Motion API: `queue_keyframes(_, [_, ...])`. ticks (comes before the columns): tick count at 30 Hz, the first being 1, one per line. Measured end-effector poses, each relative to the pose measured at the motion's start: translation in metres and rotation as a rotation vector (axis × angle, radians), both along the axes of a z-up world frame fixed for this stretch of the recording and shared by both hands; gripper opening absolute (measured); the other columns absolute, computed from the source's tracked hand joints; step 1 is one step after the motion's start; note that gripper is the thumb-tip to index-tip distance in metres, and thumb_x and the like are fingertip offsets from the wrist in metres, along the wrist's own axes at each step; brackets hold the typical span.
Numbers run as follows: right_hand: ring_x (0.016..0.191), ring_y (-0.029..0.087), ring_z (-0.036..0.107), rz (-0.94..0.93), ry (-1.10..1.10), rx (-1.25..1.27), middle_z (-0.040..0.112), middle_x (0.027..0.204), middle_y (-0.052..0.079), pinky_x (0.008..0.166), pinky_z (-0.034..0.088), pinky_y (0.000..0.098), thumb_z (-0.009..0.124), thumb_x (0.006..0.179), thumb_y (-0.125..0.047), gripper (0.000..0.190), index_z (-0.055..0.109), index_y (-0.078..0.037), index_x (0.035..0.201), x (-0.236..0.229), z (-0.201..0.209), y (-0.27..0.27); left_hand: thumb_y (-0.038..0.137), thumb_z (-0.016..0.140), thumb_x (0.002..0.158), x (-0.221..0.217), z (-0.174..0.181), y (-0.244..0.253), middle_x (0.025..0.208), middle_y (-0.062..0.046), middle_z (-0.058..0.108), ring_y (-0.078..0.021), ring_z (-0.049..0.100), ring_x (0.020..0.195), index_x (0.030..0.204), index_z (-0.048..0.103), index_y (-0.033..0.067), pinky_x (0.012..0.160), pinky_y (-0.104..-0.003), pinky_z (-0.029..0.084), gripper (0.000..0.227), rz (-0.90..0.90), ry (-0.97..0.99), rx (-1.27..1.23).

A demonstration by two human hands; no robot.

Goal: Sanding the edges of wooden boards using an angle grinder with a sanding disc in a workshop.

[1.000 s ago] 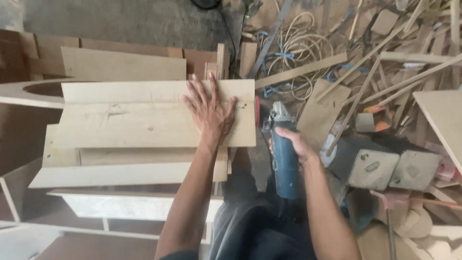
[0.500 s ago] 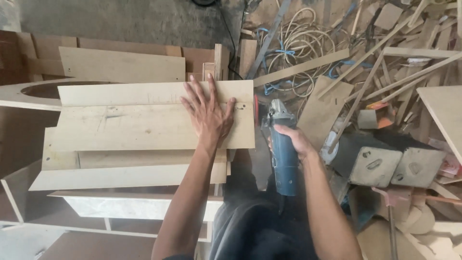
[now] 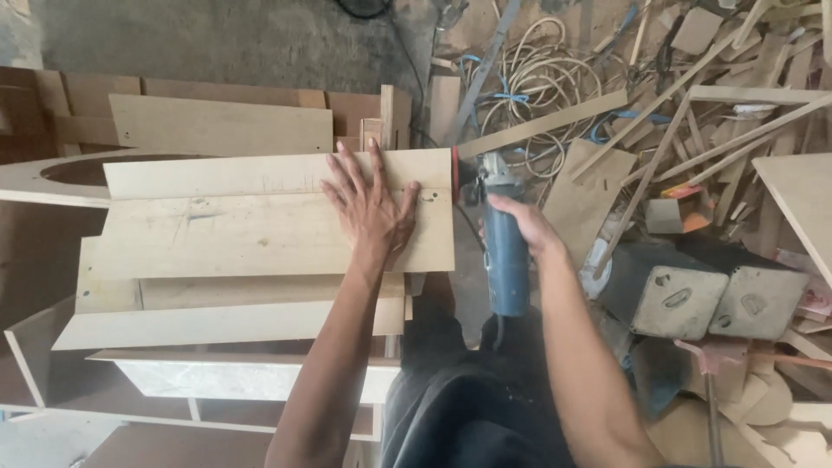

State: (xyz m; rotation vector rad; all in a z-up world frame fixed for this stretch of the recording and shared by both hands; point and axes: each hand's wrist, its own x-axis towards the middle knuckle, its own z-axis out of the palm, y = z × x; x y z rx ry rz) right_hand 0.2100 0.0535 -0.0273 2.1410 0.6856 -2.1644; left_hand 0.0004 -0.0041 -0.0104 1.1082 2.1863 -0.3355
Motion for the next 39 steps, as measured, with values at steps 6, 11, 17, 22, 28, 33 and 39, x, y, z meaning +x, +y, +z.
queue_keyframes(6, [0.096, 0.038, 0.07, -0.077, -0.059, 0.07, 0.067, 0.1, 0.026, 0.084, 0.054, 0.0512, 0.087, 0.067, -0.048, 0.076, 0.065, 0.005, 0.117, 0.022, 0.017, -0.005, 0.065, 0.062, 0.077, 0.045, 0.015, 0.013, 0.165, -0.029, -0.002, -0.0514, 0.001, 0.151, 0.163, -0.002, 0.0171, 0.114, -0.074, 0.009, 0.117, 0.014, -0.058, -0.047])
queue_keyframes(11, [0.095, 0.036, 0.069, -0.078, -0.099, 0.09, 0.066, 0.1, 0.024, 0.081, 0.054, 0.0516, 0.087, 0.067, -0.045, 0.079, 0.06, 0.002, 0.124, 0.051, 0.017, -0.027, 0.049, 0.076, 0.072, 0.071, -0.006, 0.026, 0.16, -0.032, 0.006, -0.0586, 0.007, 0.146, 0.162, 0.001, 0.0128, 0.107, -0.079, 0.016, 0.123, 0.053, 0.039, -0.075])
queue_keyframes(17, [0.09, 0.035, 0.069, -0.097, -0.056, 0.054, 0.066, 0.096, 0.022, 0.077, 0.057, 0.0509, 0.087, 0.067, -0.047, 0.078, 0.059, -0.001, 0.123, 0.05, 0.02, -0.037, 0.042, 0.077, 0.074, 0.072, -0.017, 0.023, 0.155, -0.032, 0.017, -0.0603, 0.014, 0.143, 0.161, 0.012, 0.0093, 0.105, -0.077, 0.021, 0.113, 0.083, 0.087, 0.015])
queue_keyframes(22, [0.086, 0.034, 0.07, -0.076, 0.0, 0.065, 0.066, 0.09, 0.022, 0.074, 0.058, 0.0488, 0.087, 0.068, -0.043, 0.07, 0.062, 0.001, 0.117, 0.036, 0.025, -0.04, 0.043, 0.073, 0.072, 0.063, -0.002, 0.018, 0.158, -0.035, 0.013, -0.0606, 0.013, 0.144, 0.162, 0.007, 0.009, 0.106, -0.076, 0.023, 0.116, -0.004, 0.002, -0.015])
queue_keyframes(28, [0.078, 0.033, 0.07, -0.089, 0.036, 0.053, 0.065, 0.083, 0.021, 0.068, 0.058, 0.048, 0.088, 0.068, -0.04, 0.066, 0.063, 0.004, 0.11, 0.029, 0.028, -0.049, 0.057, 0.031, 0.102, 0.003, -0.016, -0.014, 0.163, -0.012, 0.011, -0.0391, 0.013, 0.148, 0.161, 0.016, 0.0404, 0.114, -0.06, 0.023, 0.063, -0.037, -0.083, 0.067])
queue_keyframes(33, [0.07, 0.031, 0.07, -0.099, 0.064, 0.044, 0.065, 0.076, 0.02, 0.063, 0.058, 0.047, 0.088, 0.068, -0.037, 0.058, 0.065, 0.005, 0.101, 0.024, 0.028, -0.049, 0.063, 0.022, 0.1, 0.007, 0.009, -0.009, 0.168, -0.016, -0.006, -0.0391, -0.005, 0.155, 0.161, 0.008, 0.0388, 0.122, -0.061, 0.006, 0.068, -0.067, -0.06, -0.004])
queue_keyframes(39, [0.067, 0.031, 0.071, -0.077, 0.066, 0.019, 0.065, 0.073, 0.02, 0.061, 0.059, 0.0462, 0.087, 0.07, -0.038, 0.054, 0.066, 0.004, 0.097, 0.02, 0.024, -0.052, 0.061, 0.02, 0.1, 0.007, 0.016, -0.006, 0.168, -0.017, -0.008, -0.0387, -0.006, 0.155, 0.162, 0.006, 0.0363, 0.122, -0.061, 0.003, 0.068, -0.072, -0.065, -0.025])
